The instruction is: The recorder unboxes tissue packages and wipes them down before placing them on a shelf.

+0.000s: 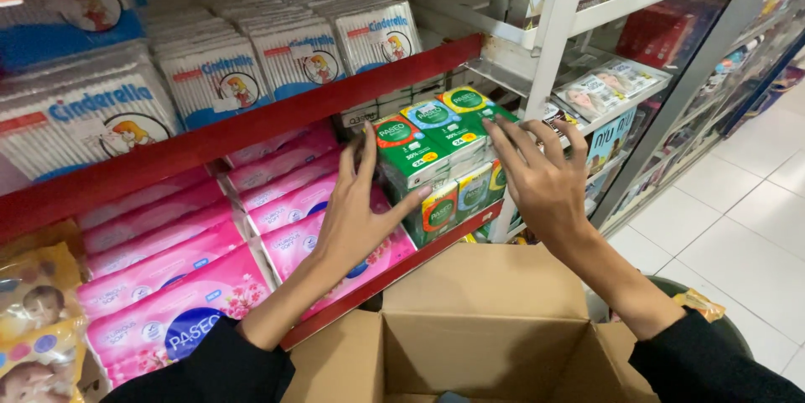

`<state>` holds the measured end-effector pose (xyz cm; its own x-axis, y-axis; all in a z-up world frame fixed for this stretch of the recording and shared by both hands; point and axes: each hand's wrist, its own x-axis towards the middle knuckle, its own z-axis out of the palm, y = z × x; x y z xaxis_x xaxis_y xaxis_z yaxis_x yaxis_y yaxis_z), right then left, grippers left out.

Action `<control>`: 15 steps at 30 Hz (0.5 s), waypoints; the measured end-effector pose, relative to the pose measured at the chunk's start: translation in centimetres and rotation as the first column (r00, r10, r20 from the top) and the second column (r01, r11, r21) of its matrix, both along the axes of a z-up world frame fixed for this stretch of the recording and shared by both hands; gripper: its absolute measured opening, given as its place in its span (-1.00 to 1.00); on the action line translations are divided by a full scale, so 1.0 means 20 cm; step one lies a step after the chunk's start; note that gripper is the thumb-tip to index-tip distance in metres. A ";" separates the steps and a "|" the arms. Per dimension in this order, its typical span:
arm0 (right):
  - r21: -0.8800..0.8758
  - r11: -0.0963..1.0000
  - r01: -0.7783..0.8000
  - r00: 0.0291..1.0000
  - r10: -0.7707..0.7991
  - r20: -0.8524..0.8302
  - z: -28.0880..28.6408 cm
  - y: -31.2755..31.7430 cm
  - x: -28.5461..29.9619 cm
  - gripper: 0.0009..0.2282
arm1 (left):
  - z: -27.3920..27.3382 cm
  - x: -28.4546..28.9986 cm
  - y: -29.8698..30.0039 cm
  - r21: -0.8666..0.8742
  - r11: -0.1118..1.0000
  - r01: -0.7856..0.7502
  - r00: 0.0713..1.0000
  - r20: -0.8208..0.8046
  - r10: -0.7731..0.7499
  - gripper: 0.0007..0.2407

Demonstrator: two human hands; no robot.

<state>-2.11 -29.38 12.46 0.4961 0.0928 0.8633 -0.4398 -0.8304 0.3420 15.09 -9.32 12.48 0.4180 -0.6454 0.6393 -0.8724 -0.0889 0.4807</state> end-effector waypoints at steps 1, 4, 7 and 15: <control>0.000 1.000 -0.003 1.000 0.003 0.000 -0.01 -0.01 0.00 -0.64 | -0.01 0.01 0.00 0.000 1.000 -0.003 1.000 0.000 0.003 -0.06; -0.028 1.000 0.010 1.000 -0.010 0.028 -0.02 -0.04 0.01 -0.67 | -0.05 0.03 0.00 -0.029 0.999 0.029 0.998 0.062 -0.027 -0.08; -0.033 0.999 0.042 0.998 -0.041 0.039 -0.03 -0.04 0.01 -0.67 | -0.07 0.03 -0.02 -0.043 0.998 0.040 0.999 0.038 -0.039 -0.11; 0.123 0.989 -0.078 0.996 0.071 0.058 -0.04 0.00 0.02 -0.64 | -0.08 0.03 -0.02 -0.104 0.992 0.075 0.997 -0.009 -0.077 -0.13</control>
